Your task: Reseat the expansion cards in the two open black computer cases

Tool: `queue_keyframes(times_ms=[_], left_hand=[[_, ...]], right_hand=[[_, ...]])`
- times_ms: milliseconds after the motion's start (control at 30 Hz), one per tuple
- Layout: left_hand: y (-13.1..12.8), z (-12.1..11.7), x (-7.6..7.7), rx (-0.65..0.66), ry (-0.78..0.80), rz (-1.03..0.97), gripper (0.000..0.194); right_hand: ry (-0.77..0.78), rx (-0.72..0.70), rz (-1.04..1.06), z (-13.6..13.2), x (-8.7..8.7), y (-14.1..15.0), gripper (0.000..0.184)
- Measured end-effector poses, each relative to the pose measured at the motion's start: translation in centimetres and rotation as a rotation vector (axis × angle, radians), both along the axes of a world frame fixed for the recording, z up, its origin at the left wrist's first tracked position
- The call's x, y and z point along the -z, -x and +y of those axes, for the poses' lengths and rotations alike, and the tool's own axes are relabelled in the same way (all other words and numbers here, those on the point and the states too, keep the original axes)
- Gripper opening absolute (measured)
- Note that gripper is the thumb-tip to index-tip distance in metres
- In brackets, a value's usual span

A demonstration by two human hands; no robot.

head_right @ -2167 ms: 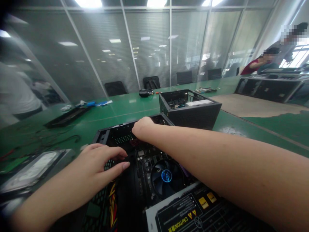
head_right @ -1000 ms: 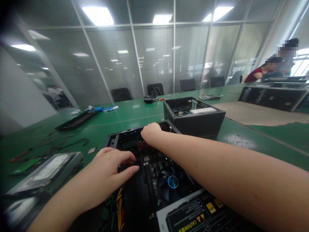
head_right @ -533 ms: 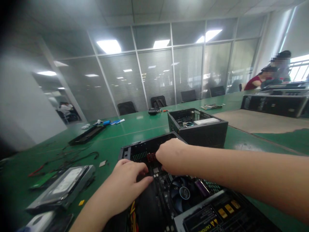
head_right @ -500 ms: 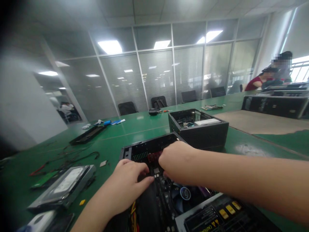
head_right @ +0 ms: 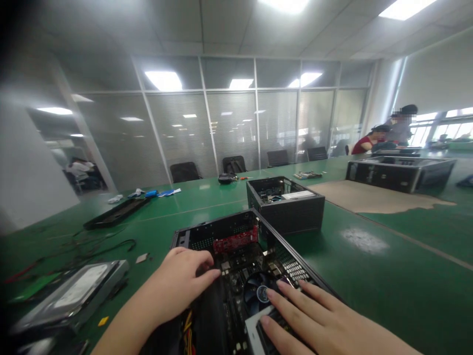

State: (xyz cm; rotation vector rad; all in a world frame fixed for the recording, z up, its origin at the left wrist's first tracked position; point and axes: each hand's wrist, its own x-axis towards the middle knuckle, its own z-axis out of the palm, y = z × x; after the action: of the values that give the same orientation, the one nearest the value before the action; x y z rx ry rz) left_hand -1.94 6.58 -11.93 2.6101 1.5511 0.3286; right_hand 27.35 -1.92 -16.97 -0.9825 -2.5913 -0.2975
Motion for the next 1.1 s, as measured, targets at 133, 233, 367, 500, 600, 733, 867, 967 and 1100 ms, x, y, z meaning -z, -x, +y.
queue_keyframes(times_ms=[133, 233, 367, 500, 600, 733, 867, 967, 1100], left_hand=[[0.3, 0.5, -0.3, -0.019, 0.009, -0.062, 0.031], [1.0, 0.6, -1.0, -0.059, -0.017, -0.117, 0.032], [2.6, -0.1, -2.3, -0.149, -0.074, -0.165, 0.043], [3.9, -1.0, -3.3, -0.268, -0.176, -0.145, 0.046], [4.2, -1.3, -3.7, -0.309, -0.158, -0.113, 0.044], [3.9, -1.4, -3.4, -0.284, -0.104, -0.084, 0.045], [3.7, -1.1, -2.8, -0.269, -0.038, -0.042, 0.043], [3.9, -0.8, -2.6, -0.28, 0.005, 0.004, 0.042], [4.2, -0.7, -2.8, -0.287, -0.016, 0.011, 0.042]], right_hand=[[0.109, -0.03, -0.149, -0.3, -3.7, 1.8, 0.072], [0.16, -0.018, -0.171, 0.5, -4.0, 2.9, 0.08], [0.203, -0.019, -0.171, 4.2, -3.5, 4.6, 0.094], [0.162, -0.051, -0.184, 10.3, -3.6, 7.5, 0.096], [0.102, -0.05, -0.188, 15.7, -3.3, 10.2, 0.097], [0.062, 0.004, -0.193, 22.9, -2.5, 13.9, 0.099], [0.043, 0.045, -0.185, 28.9, -1.9, 17.2, 0.099], [0.05, 0.068, -0.171, 32.5, -1.8, 18.8, 0.1], [0.078, 0.073, -0.181, 35.8, -1.6, 19.9, 0.101]])
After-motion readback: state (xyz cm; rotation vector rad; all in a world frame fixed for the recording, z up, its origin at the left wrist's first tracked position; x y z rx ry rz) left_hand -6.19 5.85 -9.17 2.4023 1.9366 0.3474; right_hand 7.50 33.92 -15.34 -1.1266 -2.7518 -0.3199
